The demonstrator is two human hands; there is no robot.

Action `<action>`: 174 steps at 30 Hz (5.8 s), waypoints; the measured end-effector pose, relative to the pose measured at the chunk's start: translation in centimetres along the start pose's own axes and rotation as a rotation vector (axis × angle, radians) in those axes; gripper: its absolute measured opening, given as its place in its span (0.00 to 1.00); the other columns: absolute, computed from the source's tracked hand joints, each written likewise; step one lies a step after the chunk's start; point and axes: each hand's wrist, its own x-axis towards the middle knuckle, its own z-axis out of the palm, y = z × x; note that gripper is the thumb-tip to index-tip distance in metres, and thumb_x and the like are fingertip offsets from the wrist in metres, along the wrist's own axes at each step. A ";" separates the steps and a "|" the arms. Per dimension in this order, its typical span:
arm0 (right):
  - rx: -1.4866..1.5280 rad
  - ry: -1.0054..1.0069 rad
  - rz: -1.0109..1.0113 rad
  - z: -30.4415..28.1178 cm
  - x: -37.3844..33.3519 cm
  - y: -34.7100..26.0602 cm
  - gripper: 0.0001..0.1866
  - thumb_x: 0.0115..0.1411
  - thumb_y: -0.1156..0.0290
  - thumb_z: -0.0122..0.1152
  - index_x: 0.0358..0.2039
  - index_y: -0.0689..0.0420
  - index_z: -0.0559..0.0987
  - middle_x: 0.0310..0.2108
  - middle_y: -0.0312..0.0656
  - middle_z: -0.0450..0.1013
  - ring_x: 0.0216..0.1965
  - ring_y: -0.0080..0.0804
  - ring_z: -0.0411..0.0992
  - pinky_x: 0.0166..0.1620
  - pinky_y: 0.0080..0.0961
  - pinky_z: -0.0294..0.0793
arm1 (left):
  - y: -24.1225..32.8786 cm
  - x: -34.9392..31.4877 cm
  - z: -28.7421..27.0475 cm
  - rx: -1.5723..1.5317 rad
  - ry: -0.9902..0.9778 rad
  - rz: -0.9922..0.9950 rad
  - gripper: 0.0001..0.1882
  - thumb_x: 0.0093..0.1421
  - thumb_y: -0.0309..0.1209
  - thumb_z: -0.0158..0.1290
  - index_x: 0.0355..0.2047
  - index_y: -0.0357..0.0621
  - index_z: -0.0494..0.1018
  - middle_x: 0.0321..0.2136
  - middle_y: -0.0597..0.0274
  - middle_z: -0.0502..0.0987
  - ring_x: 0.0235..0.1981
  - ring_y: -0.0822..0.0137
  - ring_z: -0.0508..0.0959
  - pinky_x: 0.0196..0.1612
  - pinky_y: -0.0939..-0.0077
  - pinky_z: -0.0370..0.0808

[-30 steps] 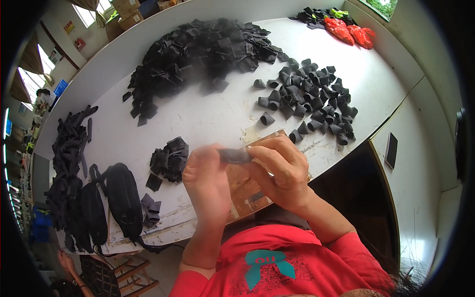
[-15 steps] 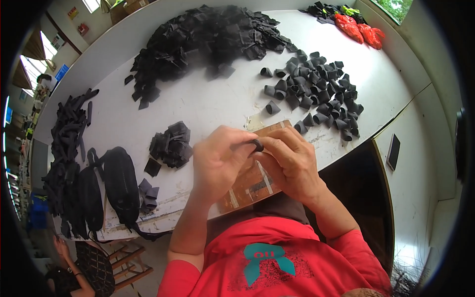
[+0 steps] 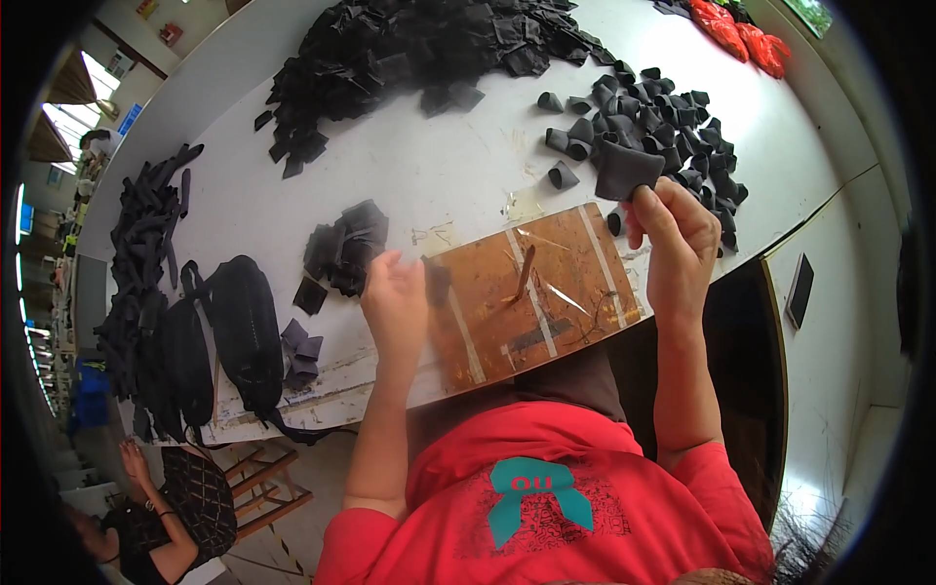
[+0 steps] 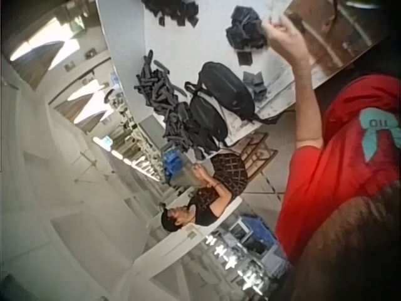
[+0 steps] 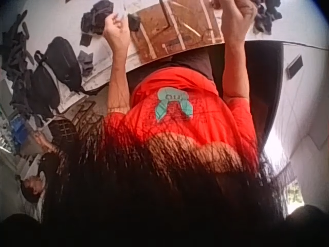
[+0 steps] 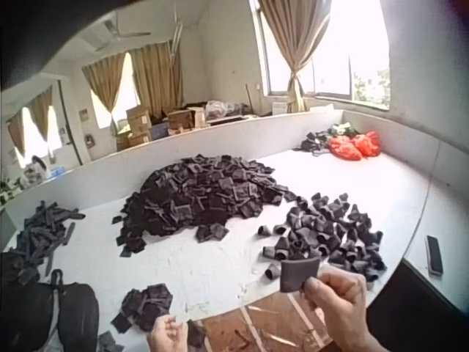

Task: Folding and gluing small black fabric components on a wooden board at a workshop table.

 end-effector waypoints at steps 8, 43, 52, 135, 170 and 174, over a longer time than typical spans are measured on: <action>-0.791 0.069 0.023 -3.0 -3.5 12.6 0.08 0.53 0.70 0.55 0.27 0.62 0.75 0.24 0.49 0.70 0.26 0.45 0.69 0.30 0.32 0.67 | -5.0 0.1 1.7 0.193 0.003 0.056 0.06 0.48 0.25 0.55 0.26 0.36 0.72 0.22 0.57 0.71 0.18 0.67 0.71 0.24 0.74 0.69; -0.911 0.092 -0.244 -1.7 -7.4 13.8 0.03 0.45 0.72 0.49 0.20 0.57 0.66 0.22 0.43 0.62 0.26 0.40 0.65 0.28 0.32 0.66 | -6.8 2.4 1.6 -0.184 -0.236 -0.356 0.11 0.55 0.32 0.49 0.21 0.37 0.65 0.14 0.63 0.67 0.06 0.73 0.65 0.07 0.82 0.63; -0.912 0.128 -0.273 -2.1 -7.5 15.2 0.03 0.46 0.73 0.49 0.20 0.57 0.67 0.22 0.43 0.63 0.25 0.40 0.66 0.27 0.33 0.66 | -4.2 0.6 0.9 0.057 -0.138 0.069 0.07 0.53 0.24 0.51 0.22 0.31 0.68 0.16 0.61 0.67 0.20 0.70 0.70 0.25 0.73 0.69; -0.641 0.137 -0.268 -1.6 -8.7 10.8 0.07 0.46 0.83 0.55 0.27 0.59 0.73 0.21 0.43 0.67 0.20 0.36 0.67 0.23 0.25 0.65 | 2.8 -2.2 -3.5 -1.186 -0.018 -0.579 0.04 0.55 0.25 0.50 0.31 0.39 0.72 0.19 0.67 0.71 0.17 0.79 0.67 0.21 0.88 0.63; -0.297 -0.253 0.046 5.7 -9.4 1.6 0.05 0.46 0.81 0.57 0.27 0.61 0.72 0.24 0.45 0.69 0.25 0.39 0.70 0.27 0.27 0.69 | 8.0 -6.6 -2.2 -0.748 -0.308 -0.193 0.07 0.56 0.22 0.50 0.35 0.34 0.67 0.24 0.67 0.71 0.24 0.82 0.68 0.27 0.89 0.67; -0.243 -0.244 0.134 5.4 -10.3 2.3 0.06 0.47 0.80 0.57 0.27 0.62 0.72 0.23 0.45 0.69 0.23 0.38 0.70 0.26 0.26 0.68 | 7.6 -6.4 -2.1 -0.883 -0.428 -0.392 0.05 0.54 0.24 0.54 0.29 0.35 0.69 0.23 0.68 0.73 0.26 0.82 0.69 0.29 0.88 0.68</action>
